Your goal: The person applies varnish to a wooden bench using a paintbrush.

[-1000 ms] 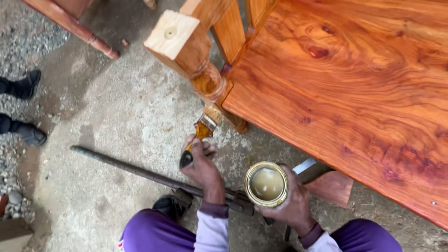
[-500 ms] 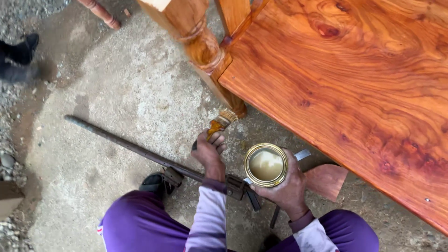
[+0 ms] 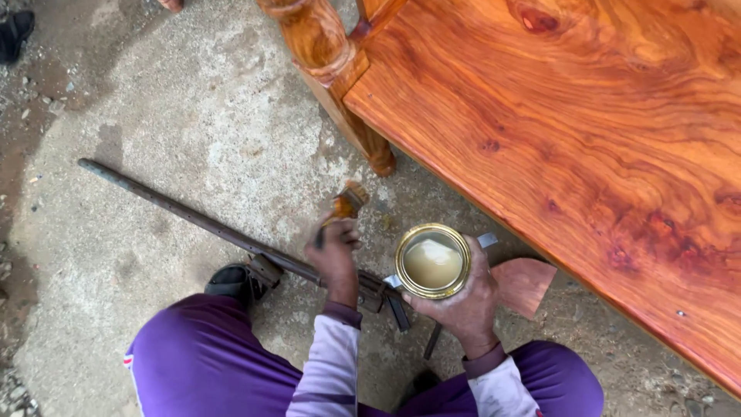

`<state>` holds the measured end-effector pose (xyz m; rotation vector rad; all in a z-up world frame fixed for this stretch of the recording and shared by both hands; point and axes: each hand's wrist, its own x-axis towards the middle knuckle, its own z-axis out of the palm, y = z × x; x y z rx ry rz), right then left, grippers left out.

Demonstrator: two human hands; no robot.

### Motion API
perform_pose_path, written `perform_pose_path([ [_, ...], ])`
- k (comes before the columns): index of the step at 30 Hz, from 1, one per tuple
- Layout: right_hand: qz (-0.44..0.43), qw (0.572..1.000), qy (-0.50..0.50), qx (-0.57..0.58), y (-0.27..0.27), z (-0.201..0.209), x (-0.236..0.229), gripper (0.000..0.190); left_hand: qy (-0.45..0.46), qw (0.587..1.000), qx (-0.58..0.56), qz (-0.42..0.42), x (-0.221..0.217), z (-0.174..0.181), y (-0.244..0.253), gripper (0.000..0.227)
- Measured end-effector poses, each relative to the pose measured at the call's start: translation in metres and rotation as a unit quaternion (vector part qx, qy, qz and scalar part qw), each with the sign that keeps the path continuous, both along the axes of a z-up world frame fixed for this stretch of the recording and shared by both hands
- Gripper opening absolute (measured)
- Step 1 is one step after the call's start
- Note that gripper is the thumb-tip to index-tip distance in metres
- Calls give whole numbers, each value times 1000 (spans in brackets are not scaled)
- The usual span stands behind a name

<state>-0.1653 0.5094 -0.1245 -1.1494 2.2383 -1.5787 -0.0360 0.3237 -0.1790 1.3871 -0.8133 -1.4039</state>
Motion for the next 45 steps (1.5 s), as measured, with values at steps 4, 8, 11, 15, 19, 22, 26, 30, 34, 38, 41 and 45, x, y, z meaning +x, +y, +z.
perform_pose_path([
  [4,3,1000,7,-14,9,-1,-4,120,-278,936,-117,-180,-15,28,13,36],
  [8,-4,1000,23,-11,24,-8,-11,125,-455,762,-236,-395,-24,22,-4,41],
  [11,-6,1000,17,-3,31,-8,-19,124,-514,599,-403,-464,-32,-9,-19,40],
  [15,-11,999,9,-29,40,-6,-21,121,-582,444,-463,-500,-59,-11,-14,35],
  [19,-9,999,7,-39,46,7,-24,118,-609,376,-501,-488,-86,-19,-22,29],
  [22,-10,1000,-12,-22,51,8,-23,114,-636,343,-562,-403,-88,-12,-32,33],
  [26,-20,999,-2,-25,52,11,-25,118,-671,326,-406,-528,-65,10,-31,23],
  [30,-14,999,-38,-29,50,17,-25,109,-685,286,-434,-509,-55,34,-20,25],
  [34,-1,999,-17,-38,52,11,-27,115,-641,325,-454,-527,-84,4,-29,27],
  [38,-21,999,16,-25,53,18,-26,113,-621,288,-561,-466,-119,-22,-47,28],
  [41,-27,1000,16,1,49,28,-24,109,-628,282,-538,-487,-119,-16,-47,23],
  [45,-41,999,21,21,45,30,-15,114,-598,212,-529,-564,-91,48,-22,29],
])
